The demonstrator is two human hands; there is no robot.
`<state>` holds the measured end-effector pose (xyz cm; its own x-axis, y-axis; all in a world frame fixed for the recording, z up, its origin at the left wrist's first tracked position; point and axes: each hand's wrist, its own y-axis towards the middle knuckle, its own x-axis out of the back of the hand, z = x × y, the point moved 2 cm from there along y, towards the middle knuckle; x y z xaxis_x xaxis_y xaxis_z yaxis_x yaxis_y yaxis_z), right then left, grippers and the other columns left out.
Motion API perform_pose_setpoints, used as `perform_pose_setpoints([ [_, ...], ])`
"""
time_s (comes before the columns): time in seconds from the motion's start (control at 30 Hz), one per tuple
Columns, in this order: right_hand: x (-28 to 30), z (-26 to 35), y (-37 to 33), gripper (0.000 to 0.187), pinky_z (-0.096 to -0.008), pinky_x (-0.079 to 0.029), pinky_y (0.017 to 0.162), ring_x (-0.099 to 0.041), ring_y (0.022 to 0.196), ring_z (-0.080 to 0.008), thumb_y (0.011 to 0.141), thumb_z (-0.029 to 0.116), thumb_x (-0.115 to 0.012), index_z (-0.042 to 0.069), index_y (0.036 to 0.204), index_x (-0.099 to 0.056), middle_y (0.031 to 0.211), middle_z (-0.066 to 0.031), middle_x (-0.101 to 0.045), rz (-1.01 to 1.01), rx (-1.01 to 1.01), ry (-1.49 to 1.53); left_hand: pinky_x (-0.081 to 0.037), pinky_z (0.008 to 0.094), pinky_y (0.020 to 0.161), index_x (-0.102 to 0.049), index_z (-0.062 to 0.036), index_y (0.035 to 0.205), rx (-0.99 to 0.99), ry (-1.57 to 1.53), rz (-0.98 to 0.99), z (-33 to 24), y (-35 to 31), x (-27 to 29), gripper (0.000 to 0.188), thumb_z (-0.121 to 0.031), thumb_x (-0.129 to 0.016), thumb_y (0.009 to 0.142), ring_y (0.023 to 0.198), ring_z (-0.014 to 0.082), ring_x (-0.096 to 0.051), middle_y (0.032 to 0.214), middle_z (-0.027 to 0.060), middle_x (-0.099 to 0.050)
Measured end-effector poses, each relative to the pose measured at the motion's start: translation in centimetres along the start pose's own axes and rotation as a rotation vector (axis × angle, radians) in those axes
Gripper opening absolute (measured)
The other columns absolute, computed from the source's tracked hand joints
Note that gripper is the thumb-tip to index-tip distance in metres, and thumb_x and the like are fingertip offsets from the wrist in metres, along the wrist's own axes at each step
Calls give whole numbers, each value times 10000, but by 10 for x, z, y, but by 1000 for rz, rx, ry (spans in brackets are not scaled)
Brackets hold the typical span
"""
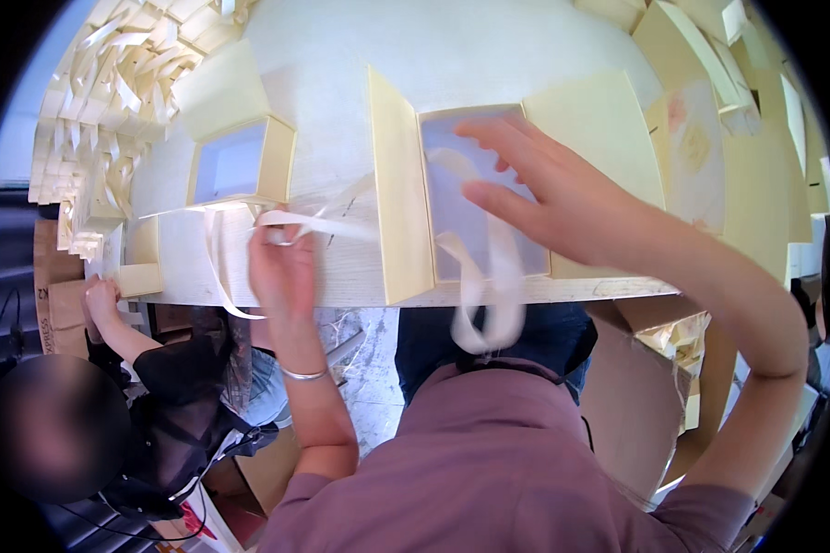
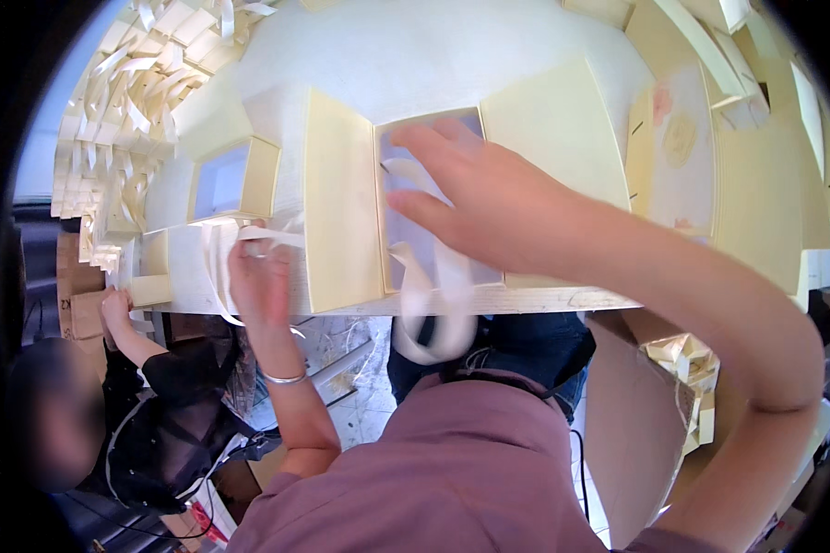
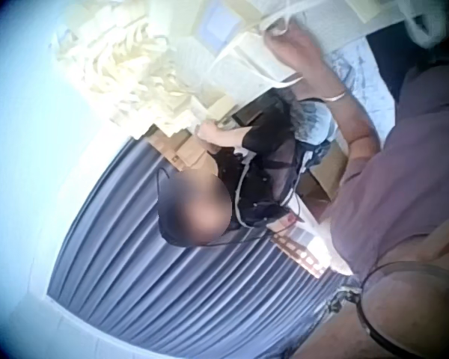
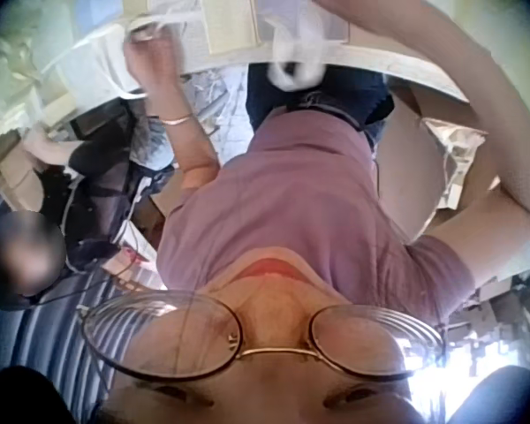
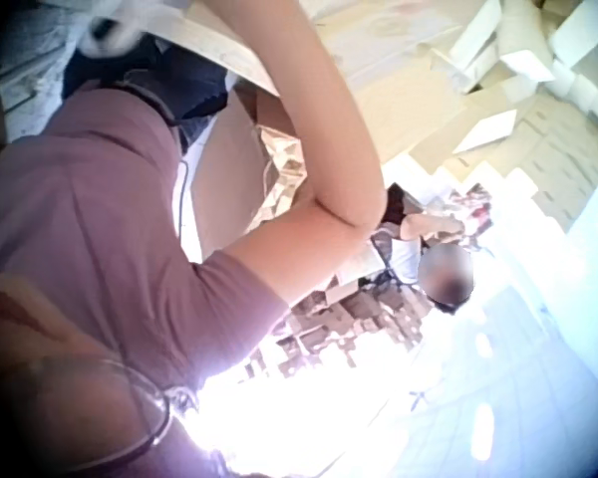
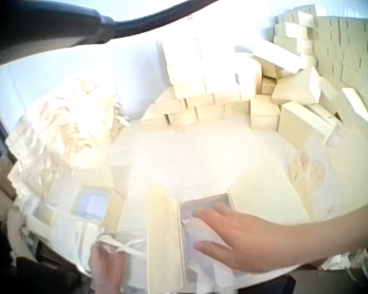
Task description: The person repeatedly picks up small beige cardboard boxes, opens them, places a white ribbon inside, and closes them. The person handles the boxes one at a time and stacks the finished boxes on the table.
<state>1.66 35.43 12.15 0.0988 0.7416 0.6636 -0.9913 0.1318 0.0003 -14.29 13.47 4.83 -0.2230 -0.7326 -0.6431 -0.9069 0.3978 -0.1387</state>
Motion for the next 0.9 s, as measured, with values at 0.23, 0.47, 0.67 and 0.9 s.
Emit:
perform_pose_setpoints([
  [0.23, -45, 39, -46, 542, -377, -412, 779, -495, 892, -316, 751, 262, -585, 16, 1190, -383, 1061, -219, -457, -90, 384, -693, -295, 184, 484, -445, -62, 849, -82, -248, 256, -54, -17, 5, 117, -133, -358, 885, 555, 67, -297, 619, -25, -325],
  [0.47, -56, -6, -10, 559, -358, -374, 847, -482, 929, -267, 670, 441, -612, 26, 1027, -500, 996, -142, -483, -62, 320, -690, -153, 206, 413, -375, -113, 754, -550, 471, -412, -77, -95, 90, 202, -235, -352, 913, 473, 39, -198, 528, -58, -196],
  [0.67, -61, -18, 88, 560, -422, -274, 974, -409, 1084, -273, 650, 482, -602, 91, 1042, -518, 1089, -148, -466, -308, 664, -750, -223, 183, 416, -375, -140, 760, -296, 298, -703, -9, -139, 141, 204, -276, -392, 911, 493, 41, -270, 582, -45, -307],
  [0.9, -80, -11, 184, 589, -445, -244, 995, -288, 1227, -299, 744, 281, -572, 120, 1268, -354, 1318, -194, -306, -252, 662, -841, -393, 229, 553, -424, -90, 845, 138, 167, -314, 64, -155, 111, 136, -211, -399, 902, 595, 126, -469, 655, 31, -458],
])
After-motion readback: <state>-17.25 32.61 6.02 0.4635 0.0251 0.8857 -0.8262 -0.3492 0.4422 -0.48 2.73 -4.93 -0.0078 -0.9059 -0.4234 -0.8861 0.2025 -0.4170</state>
